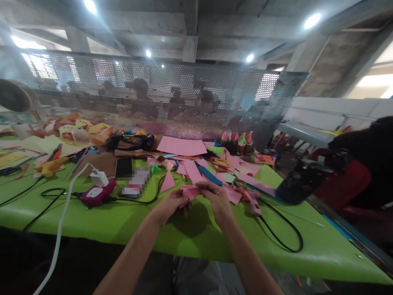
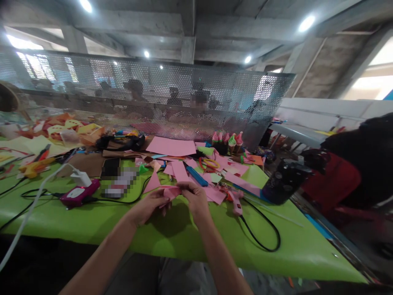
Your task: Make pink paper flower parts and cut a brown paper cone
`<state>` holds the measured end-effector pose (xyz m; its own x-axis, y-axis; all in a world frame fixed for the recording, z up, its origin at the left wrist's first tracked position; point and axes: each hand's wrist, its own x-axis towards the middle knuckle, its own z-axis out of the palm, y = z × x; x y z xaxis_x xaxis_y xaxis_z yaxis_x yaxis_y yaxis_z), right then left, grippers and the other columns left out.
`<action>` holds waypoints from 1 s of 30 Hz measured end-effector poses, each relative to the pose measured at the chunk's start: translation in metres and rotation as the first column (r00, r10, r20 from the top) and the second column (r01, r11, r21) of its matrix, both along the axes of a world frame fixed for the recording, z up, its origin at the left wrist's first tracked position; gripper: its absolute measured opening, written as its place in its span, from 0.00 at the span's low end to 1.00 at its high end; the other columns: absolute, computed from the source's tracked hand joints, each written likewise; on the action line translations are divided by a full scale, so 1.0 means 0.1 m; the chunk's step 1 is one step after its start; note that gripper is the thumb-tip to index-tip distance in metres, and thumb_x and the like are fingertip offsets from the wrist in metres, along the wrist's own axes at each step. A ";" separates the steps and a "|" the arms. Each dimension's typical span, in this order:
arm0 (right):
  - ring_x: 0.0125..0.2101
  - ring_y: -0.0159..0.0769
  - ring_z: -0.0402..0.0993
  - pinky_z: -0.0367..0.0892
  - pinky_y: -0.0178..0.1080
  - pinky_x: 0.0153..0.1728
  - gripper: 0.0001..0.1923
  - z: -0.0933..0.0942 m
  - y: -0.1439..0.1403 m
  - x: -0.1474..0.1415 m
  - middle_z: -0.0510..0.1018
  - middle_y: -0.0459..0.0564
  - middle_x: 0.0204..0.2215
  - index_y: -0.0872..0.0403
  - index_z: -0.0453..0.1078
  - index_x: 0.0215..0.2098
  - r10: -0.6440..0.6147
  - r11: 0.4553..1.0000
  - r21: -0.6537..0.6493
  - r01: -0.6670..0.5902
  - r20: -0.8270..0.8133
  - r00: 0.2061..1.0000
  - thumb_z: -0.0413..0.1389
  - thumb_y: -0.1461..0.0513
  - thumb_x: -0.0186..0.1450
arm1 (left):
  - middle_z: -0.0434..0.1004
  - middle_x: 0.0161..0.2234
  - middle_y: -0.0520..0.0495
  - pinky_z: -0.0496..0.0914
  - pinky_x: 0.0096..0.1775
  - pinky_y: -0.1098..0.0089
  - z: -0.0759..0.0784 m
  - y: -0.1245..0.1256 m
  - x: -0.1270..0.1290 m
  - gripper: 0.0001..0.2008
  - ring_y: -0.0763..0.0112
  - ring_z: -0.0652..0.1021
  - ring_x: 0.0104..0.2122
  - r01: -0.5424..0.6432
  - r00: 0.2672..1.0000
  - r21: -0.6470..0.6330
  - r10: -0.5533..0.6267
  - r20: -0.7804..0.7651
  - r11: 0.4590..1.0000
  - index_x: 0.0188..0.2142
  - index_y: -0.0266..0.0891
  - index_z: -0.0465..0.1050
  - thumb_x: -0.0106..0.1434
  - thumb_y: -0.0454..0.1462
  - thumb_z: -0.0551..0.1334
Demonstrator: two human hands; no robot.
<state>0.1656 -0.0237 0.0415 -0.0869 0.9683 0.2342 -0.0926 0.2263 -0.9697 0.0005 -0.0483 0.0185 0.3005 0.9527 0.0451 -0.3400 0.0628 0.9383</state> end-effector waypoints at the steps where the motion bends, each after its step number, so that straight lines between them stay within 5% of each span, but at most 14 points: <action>1: 0.35 0.40 0.73 0.65 0.41 0.40 0.10 -0.01 0.01 0.00 0.81 0.48 0.30 0.51 0.79 0.30 -0.011 1.000 0.002 0.011 -0.014 1.000 0.61 0.62 0.49 | 0.76 0.22 0.50 0.66 0.22 0.76 -0.01 0.01 0.00 0.16 0.77 0.71 0.18 0.012 1.000 0.010 -0.012 0.004 1.000 0.33 0.34 0.72 0.50 0.42 0.70; 6: 0.34 0.39 0.73 0.67 0.40 0.39 0.12 -0.03 -0.01 -0.04 0.81 0.48 0.32 0.51 0.79 0.35 0.023 0.998 0.066 -0.023 0.005 1.000 0.63 0.60 0.52 | 0.81 0.29 0.44 0.72 0.34 0.69 0.02 0.06 0.03 0.23 0.68 0.78 0.27 -0.064 0.997 -0.064 0.066 0.040 0.996 0.39 0.31 0.75 0.46 0.43 0.73; 12: 0.32 0.38 0.72 0.66 0.38 0.35 0.14 -0.06 -0.02 -0.07 0.79 0.48 0.30 0.53 0.78 0.39 0.031 0.987 0.152 -0.055 0.154 0.988 0.62 0.61 0.54 | 0.80 0.24 0.45 0.72 0.31 0.70 -0.01 0.10 0.12 0.25 0.69 0.78 0.23 -0.191 0.981 -0.073 0.193 0.016 0.979 0.35 0.30 0.76 0.40 0.42 0.76; 30: 0.23 0.31 0.61 0.56 0.34 0.26 0.17 0.02 -0.03 -0.01 0.66 0.40 0.21 0.53 0.74 0.40 -0.086 0.992 0.083 0.092 -0.071 0.994 0.64 0.60 0.52 | 0.75 0.20 0.49 0.63 0.21 0.75 0.01 0.05 0.03 0.11 0.76 0.70 0.17 -0.014 0.998 -0.023 0.013 -0.056 1.000 0.29 0.34 0.73 0.50 0.40 0.66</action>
